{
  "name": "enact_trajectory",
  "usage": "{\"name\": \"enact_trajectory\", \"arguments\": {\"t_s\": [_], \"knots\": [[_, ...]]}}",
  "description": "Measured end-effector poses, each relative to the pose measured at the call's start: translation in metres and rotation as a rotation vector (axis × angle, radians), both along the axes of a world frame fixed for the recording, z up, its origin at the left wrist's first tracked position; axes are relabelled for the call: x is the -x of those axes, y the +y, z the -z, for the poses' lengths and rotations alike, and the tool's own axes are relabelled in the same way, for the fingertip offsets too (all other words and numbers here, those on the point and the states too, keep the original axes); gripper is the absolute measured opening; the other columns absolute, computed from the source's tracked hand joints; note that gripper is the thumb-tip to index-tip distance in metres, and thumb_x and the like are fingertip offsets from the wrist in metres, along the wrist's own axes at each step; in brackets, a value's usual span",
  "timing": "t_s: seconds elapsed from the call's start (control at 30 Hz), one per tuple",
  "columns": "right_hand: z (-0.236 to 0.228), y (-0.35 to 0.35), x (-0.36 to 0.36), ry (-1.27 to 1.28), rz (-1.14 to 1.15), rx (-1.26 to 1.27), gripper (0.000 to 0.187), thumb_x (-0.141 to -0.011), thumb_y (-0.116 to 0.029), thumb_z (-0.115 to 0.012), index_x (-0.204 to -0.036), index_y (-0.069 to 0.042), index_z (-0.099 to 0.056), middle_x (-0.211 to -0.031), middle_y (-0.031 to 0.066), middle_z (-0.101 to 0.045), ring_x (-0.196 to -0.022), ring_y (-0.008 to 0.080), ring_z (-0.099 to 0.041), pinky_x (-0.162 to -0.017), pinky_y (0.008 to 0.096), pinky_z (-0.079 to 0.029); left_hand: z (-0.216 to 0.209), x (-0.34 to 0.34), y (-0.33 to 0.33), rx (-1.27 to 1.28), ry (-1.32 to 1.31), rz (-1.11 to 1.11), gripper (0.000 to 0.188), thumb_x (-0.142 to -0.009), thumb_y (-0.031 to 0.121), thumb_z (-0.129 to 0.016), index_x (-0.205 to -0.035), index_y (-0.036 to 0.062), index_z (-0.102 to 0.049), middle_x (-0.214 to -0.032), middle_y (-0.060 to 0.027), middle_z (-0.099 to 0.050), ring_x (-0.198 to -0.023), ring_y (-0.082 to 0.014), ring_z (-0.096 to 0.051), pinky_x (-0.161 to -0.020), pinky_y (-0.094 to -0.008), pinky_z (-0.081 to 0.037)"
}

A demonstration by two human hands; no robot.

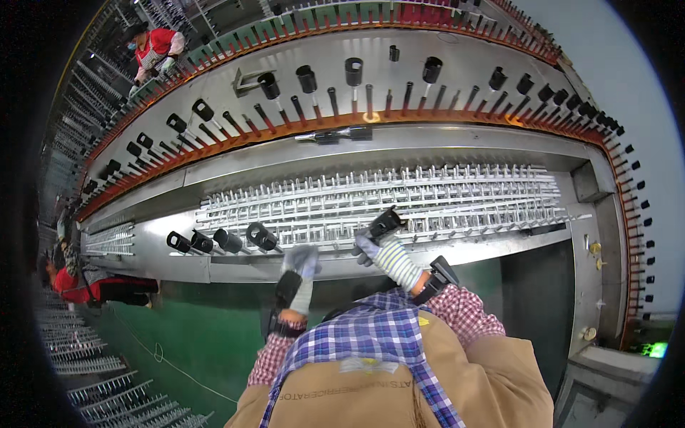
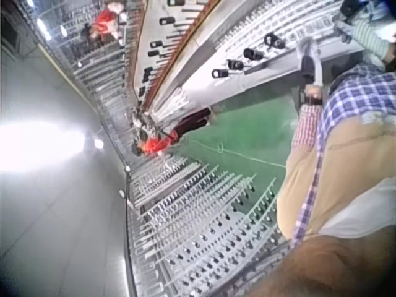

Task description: Hanging black cylindrical industrial components onto a rotating overhead conveyor rack system.

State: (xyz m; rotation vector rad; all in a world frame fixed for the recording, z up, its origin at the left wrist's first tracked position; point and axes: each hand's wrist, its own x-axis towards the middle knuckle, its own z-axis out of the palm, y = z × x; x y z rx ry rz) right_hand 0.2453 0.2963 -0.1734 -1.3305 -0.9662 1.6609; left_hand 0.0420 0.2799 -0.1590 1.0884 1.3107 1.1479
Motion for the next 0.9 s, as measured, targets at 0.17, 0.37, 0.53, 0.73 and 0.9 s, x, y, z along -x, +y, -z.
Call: {"name": "enact_trajectory", "arguments": {"t_s": [0.17, 0.37, 0.53, 0.73, 0.9], "knots": [[0.082, 0.011, 0.007, -0.58, -0.08, -0.301, 0.054, -0.079, -0.046, -0.044, -0.11, -0.002, -0.048, -0.091, 0.0184, -0.059, -0.085, 0.0318, -0.057, -0.087, 0.0441, -0.037, 0.039, 0.001, 0.041, 0.166, -0.047, 0.177, 0.042, -0.077, 0.031, -0.062, -0.104, 0.0012, -0.049, -0.085, -0.0098, -0.057, -0.06, -0.0148, -0.057, -0.051, -0.0264, -0.049], [0.031, -0.002, 0.022, -0.945, -0.248, -0.388, 0.031, -0.079, -0.026, -0.055, -0.098, -0.001, -0.05, -0.079, 0.0212, -0.057, -0.071, 0.0341, -0.057, -0.061, 0.0388, -0.045, 0.052, 0.008, 0.05, 0.36, -0.001, 0.233, 0.039, -0.078, 0.025, -0.062, -0.106, 0.0012, -0.049, -0.081, -0.0106, -0.059, -0.056, -0.0194, -0.06, -0.041, -0.0276, -0.049], [0.038, 0.002, 0.004, -0.752, -0.247, -0.563, 0.023, -0.081, -0.02, -0.053, -0.095, -0.002, -0.051, -0.079, 0.0193, -0.058, -0.069, 0.0305, -0.058, -0.059, 0.0365, -0.045, 0.064, -0.009, 0.044, 0.254, 0.197, 0.212, 0.037, -0.082, 0.038, -0.053, -0.098, 0.0047, -0.055, -0.07, -0.01, -0.061, -0.051, -0.0169, -0.059, -0.039, -0.0265, -0.047], [0.005, 0.066, -0.103, -0.383, -0.488, -0.883, 0.029, -0.082, -0.021, -0.051, -0.101, 0.001, -0.053, -0.095, 0.0135, -0.058, -0.084, 0.0189, -0.056, -0.075, 0.0274, -0.047, 0.089, -0.014, 0.032, 0.282, 0.193, 0.005, 0.044, -0.082, 0.03, -0.054, -0.116, 0.0047, -0.042, -0.09, -0.0118, -0.058, -0.042, -0.0174, -0.054, -0.034, -0.0242, -0.043], [0.018, 0.182, -0.293, -0.24, 0.729, -0.306, 0.042, -0.078, -0.021, -0.054, -0.113, 0.0, -0.044, -0.071, 0.0079, -0.059, -0.054, 0.0163, -0.055, -0.05, 0.0271, -0.045, 0.118, -0.022, 0.038, 0.451, 0.665, -0.17, 0.034, -0.088, 0.025, -0.042, -0.106, -0.0027, -0.048, -0.068, -0.0134, -0.057, -0.036, -0.0207, -0.05, -0.029, -0.0277, -0.036]]}}
